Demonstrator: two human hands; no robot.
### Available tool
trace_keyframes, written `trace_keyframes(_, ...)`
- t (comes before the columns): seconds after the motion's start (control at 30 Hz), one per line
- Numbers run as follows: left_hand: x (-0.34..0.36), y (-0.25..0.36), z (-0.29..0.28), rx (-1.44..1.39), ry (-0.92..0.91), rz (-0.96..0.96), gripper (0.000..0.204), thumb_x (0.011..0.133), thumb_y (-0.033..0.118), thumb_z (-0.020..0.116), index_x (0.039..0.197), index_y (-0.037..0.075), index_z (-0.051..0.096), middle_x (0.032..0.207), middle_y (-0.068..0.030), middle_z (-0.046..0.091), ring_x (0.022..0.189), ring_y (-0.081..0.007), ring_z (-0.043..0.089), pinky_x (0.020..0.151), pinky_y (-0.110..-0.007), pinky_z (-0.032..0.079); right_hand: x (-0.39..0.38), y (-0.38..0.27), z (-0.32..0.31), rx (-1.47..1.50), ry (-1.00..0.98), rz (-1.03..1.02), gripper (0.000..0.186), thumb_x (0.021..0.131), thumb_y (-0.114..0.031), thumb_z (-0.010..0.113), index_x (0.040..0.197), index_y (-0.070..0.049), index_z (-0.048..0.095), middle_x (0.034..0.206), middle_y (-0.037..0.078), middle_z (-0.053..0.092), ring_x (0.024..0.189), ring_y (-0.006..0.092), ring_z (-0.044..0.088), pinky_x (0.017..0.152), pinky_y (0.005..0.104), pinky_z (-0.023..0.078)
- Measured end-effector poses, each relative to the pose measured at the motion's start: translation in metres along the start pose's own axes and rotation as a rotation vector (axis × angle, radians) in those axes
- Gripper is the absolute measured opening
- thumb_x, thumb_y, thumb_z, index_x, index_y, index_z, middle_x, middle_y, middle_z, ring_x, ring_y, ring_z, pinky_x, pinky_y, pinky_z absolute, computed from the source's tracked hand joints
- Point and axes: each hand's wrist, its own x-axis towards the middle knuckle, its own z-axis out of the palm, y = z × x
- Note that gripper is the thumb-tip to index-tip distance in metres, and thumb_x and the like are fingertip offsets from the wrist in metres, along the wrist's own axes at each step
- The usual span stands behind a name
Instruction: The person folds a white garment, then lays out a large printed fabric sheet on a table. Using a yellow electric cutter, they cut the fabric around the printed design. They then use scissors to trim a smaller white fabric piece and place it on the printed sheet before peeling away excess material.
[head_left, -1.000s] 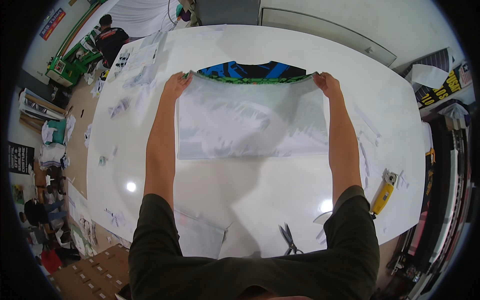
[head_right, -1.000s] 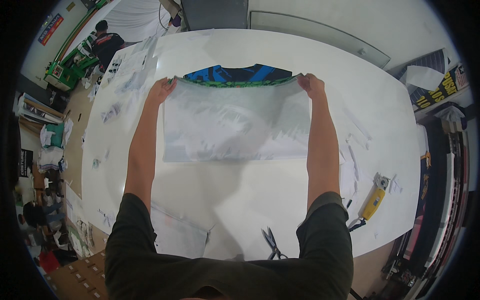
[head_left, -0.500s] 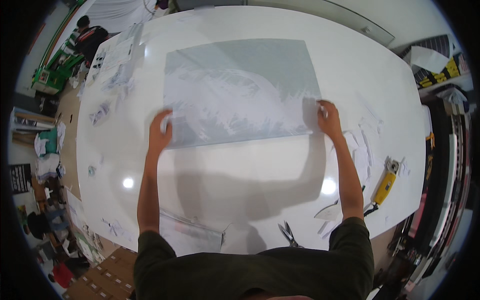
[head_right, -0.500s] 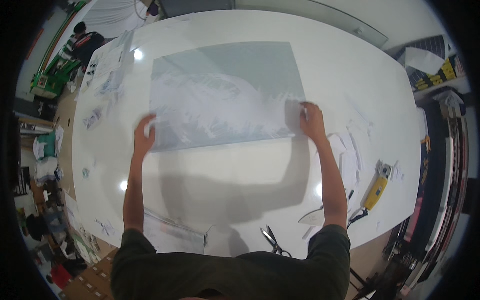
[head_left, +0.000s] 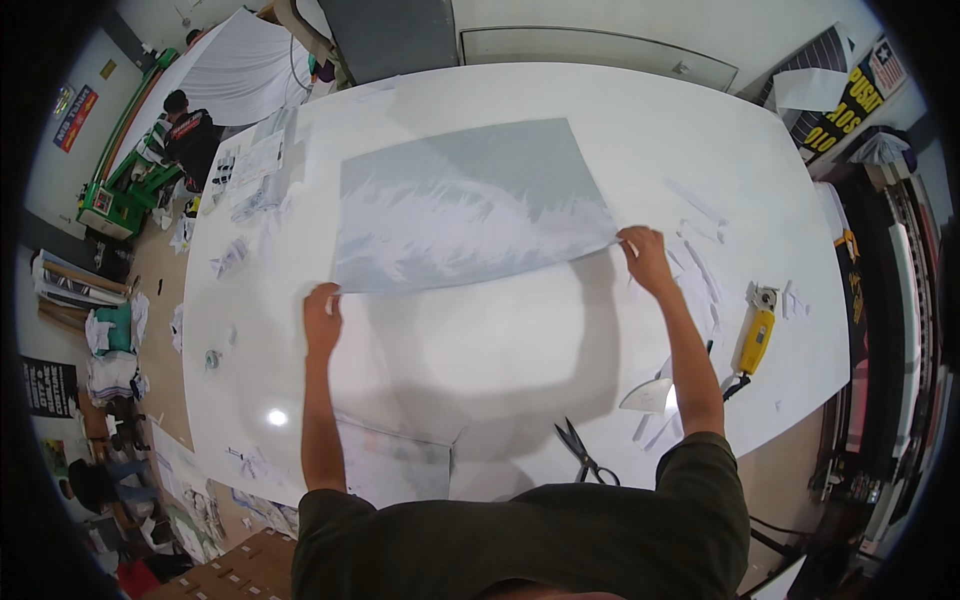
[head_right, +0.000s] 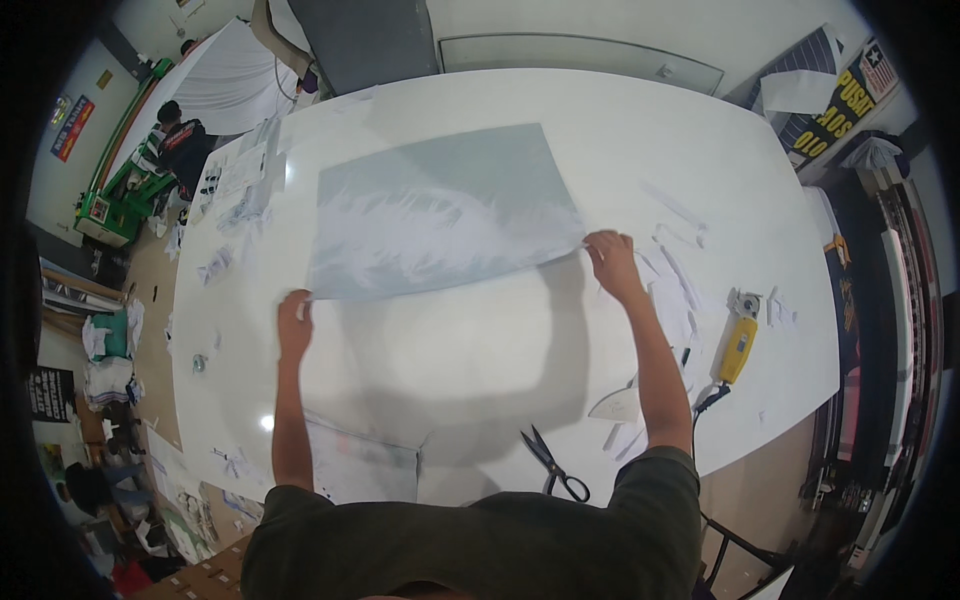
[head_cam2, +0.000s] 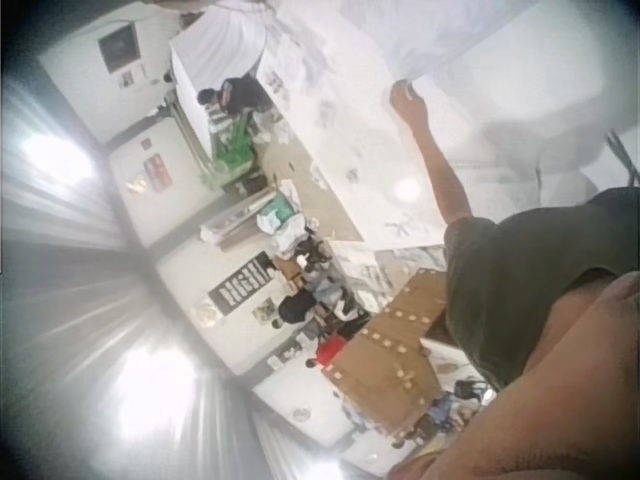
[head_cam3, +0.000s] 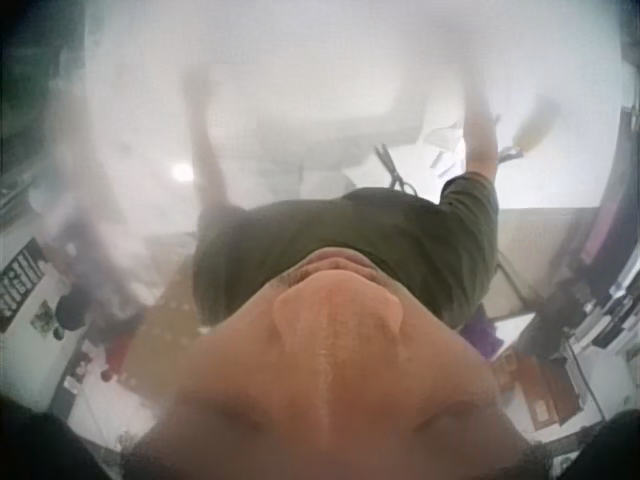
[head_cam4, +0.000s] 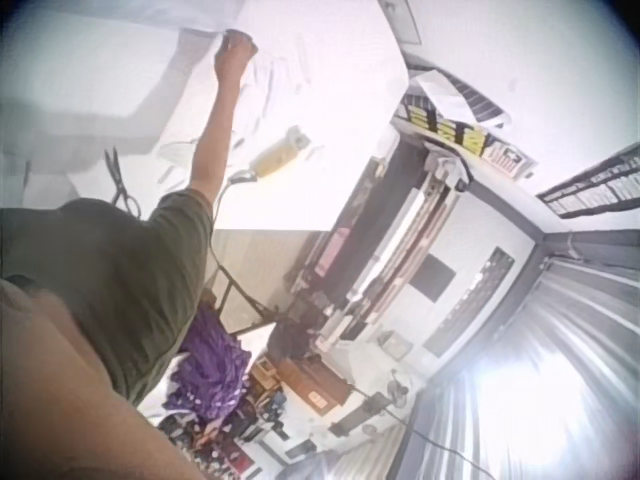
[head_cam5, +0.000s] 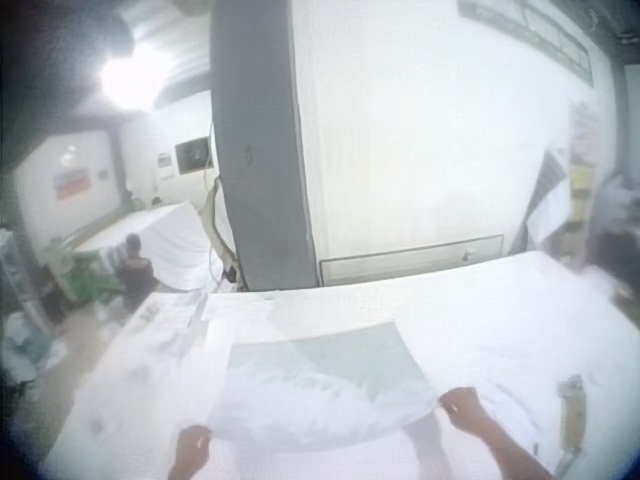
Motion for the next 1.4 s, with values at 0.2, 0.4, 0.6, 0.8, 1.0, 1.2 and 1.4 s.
trace_keyframes(0.2, 0.078, 0.051, -0.16, -0.565, 0.295, -0.317, 0.033, 0.101, 0.022, 0.065, 0.121, -0.004, 0.064, 0.108, -0.008, 0.069, 0.097, -0.016, 0.062, 0.089, -0.03, 0.049, 0.031, -0.058, -0.157, 0.504, 0.224, 0.194, 0.017, 0.097, -0.012, 0.063, 0.111, -0.002, 0.068, 0.097, 0.005, 0.07, 0.091, 0.0143, 0.063, 0.084, 0.0276, 0.048)
trace_keyframes(0.4, 0.138, 0.055, -0.128, -1.038, 0.187, -0.566, 0.037, 0.095, 0.022, 0.073, 0.121, -0.002, 0.065, 0.099, -0.0063, 0.069, 0.081, -0.0117, 0.064, 0.071, -0.026, 0.052, 0.074, -0.066, -0.149, 0.809, 0.233, 0.356, 0.025, 0.1, -0.023, 0.065, 0.103, 0.002, 0.068, 0.083, -0.003, 0.062, 0.075, 0.0043, 0.051, 0.068, 0.0226, 0.04)
trace_keyframes(0.6, 0.096, 0.018, -0.004, -0.9, 0.065, -0.577, 0.024, 0.09, 0.017, 0.075, 0.104, -0.002, 0.073, 0.084, -0.0039, 0.068, 0.071, -0.0103, 0.06, 0.062, -0.027, 0.049, 0.039, -0.005, -0.043, 0.805, 0.011, 0.577, 0.024, 0.093, -0.022, 0.073, 0.092, 0.002, 0.069, 0.078, 0.001, 0.064, 0.067, 0.0075, 0.058, 0.059, 0.0244, 0.048)
trace_keyframes(0.8, 0.062, 0.15, -0.001, -0.662, 0.117, -0.522, 0.022, 0.094, 0.017, 0.071, 0.102, -0.003, 0.071, 0.06, 0.0013, 0.05, 0.055, -0.0064, 0.036, 0.049, -0.029, 0.032, 0.014, -0.127, -0.034, 0.766, 0.01, 0.467, 0.023, 0.092, -0.019, 0.074, 0.095, 0.003, 0.067, 0.08, 0.004, 0.066, 0.068, 0.0084, 0.059, 0.061, 0.0251, 0.05)
trace_keyframes(1.0, 0.032, 0.306, -0.007, -0.792, 0.039, -0.44, 0.025, 0.095, 0.016, 0.069, 0.113, -0.002, 0.069, 0.064, -0.0076, 0.057, 0.054, -0.0094, 0.047, 0.051, -0.03, 0.038, 0.016, -0.262, -0.011, 0.784, -0.067, 0.281, 0.027, 0.091, -0.022, 0.071, 0.092, 0.005, 0.073, 0.081, 0.018, 0.074, 0.072, 0.022, 0.071, 0.07, 0.0345, 0.054)
trace_keyframes(1.2, 0.001, 0.325, 0.0, -0.773, 0.063, -0.318, 0.03, 0.094, 0.006, 0.064, 0.122, -0.004, 0.064, 0.073, -0.0142, 0.065, 0.056, -0.0184, 0.058, 0.056, -0.032, 0.046, 0.012, -0.289, -0.01, 0.773, -0.124, 0.334, 0.027, 0.091, -0.02, 0.07, 0.1, 0.005, 0.076, 0.084, 0.017, 0.075, 0.081, 0.0208, 0.071, 0.076, 0.0326, 0.055)
trace_keyframes(1.4, 0.0, 0.288, 0.016, -0.74, -0.006, -0.437, 0.027, 0.093, 0.004, 0.063, 0.118, -0.003, 0.067, 0.075, -0.0177, 0.068, 0.057, -0.0188, 0.059, 0.057, -0.031, 0.047, 0.035, -0.231, 0.024, 0.738, -0.178, 0.087, 0.021, 0.091, -0.005, 0.063, 0.109, -0.002, 0.072, 0.112, 0.015, 0.068, 0.103, 0.0271, 0.066, 0.09, 0.0378, 0.052)
